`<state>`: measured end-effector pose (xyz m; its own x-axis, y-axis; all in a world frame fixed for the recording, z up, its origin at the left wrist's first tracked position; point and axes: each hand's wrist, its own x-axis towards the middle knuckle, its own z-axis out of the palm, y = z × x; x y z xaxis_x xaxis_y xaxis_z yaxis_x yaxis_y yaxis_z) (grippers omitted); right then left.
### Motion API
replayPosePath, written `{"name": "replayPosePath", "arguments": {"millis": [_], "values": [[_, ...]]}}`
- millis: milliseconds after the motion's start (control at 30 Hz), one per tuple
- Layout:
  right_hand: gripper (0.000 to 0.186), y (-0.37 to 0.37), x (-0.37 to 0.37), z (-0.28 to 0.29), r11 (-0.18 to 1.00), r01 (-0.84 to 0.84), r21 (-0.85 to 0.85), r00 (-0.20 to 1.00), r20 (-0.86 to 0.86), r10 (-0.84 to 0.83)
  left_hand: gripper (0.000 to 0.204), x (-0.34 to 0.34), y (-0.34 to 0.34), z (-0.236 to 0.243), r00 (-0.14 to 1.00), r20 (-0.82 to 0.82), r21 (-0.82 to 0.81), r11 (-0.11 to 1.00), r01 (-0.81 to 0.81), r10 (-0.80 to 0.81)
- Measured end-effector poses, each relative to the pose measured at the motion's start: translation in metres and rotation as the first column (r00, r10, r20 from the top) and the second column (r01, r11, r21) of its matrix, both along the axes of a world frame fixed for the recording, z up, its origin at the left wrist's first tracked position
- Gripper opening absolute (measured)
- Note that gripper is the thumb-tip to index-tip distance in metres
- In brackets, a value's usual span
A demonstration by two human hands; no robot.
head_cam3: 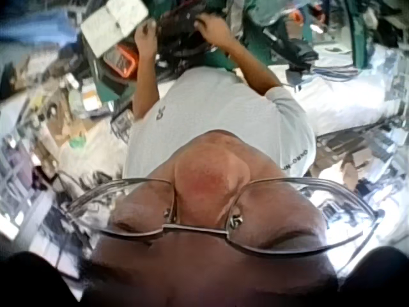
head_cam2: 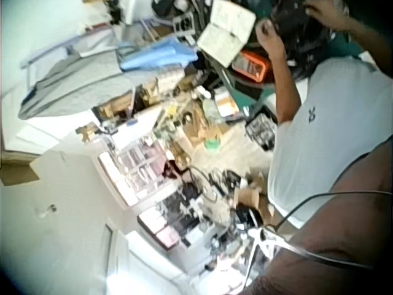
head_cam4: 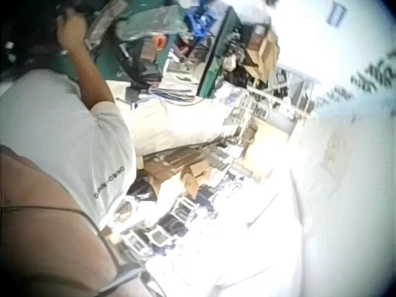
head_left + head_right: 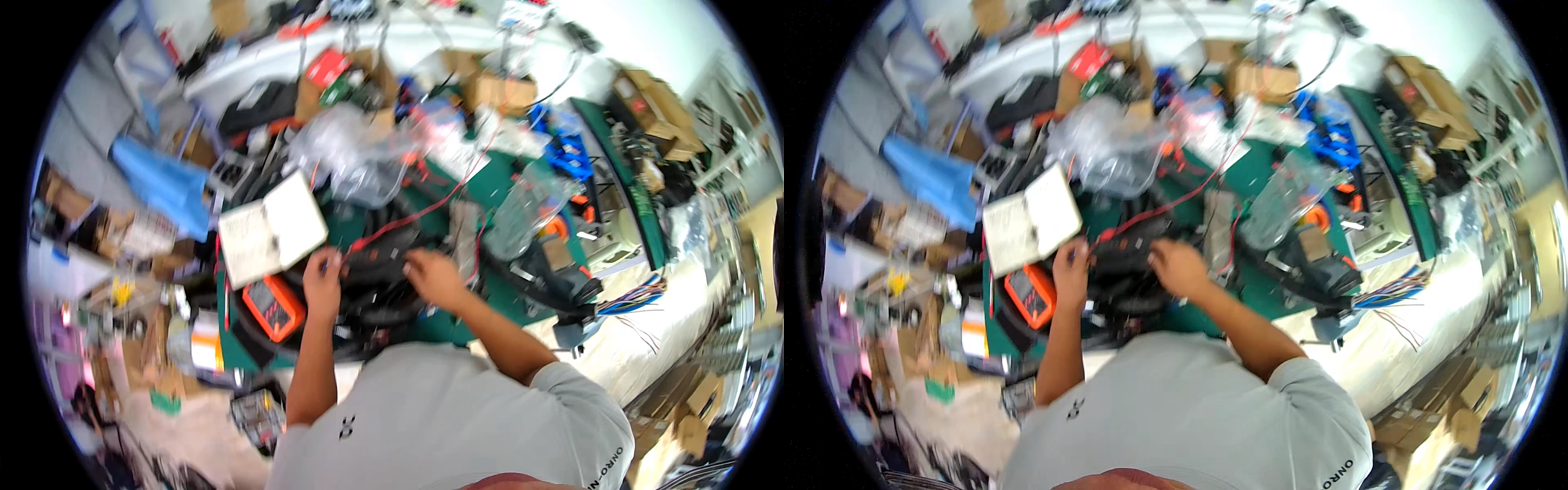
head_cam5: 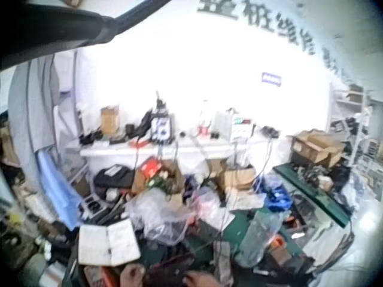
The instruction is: The person handles a black plastic housing and various wires on a workbench, then uses multimeter probes to test electrical connections while referencing a notebook.
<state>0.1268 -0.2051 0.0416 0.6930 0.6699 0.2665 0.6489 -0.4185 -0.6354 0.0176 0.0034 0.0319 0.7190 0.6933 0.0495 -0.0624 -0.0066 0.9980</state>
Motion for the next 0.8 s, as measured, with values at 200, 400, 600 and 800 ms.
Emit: {"name": "replayPosePath", "arguments": {"millis": [200, 400, 600, 800], "values": [[0.025, 0.000, -0.003, 0.017, 0.999, 0.038, -0.001, 0.989, -0.145, -0.038, 0.015, 0.000, 0.005, -0.016, 0.996, 0.092, -0.188, 0.982, 0.023, -0.006], [0.025, 0.012, -0.003, 0.017, 0.995, -0.071, 0.069, 0.996, -0.057, 0.075, 0.014, 0.000, 0.000, -0.009, 0.996, 0.083, -0.199, 0.979, 0.044, -0.028], [0.024, 0.032, 0.002, 0.024, 0.997, -0.059, 0.055, 0.994, -0.093, 0.064, 0.014, 0.003, 0.001, -0.004, 0.997, 0.041, -0.133, 0.989, 0.063, -0.058], [0.024, 0.028, 0.008, 0.015, 0.998, 0.030, 0.048, 0.996, -0.080, -0.026, 0.014, 0.001, 0.005, -0.006, 0.999, 0.031, -0.163, 0.986, 0.039, -0.035]]}}
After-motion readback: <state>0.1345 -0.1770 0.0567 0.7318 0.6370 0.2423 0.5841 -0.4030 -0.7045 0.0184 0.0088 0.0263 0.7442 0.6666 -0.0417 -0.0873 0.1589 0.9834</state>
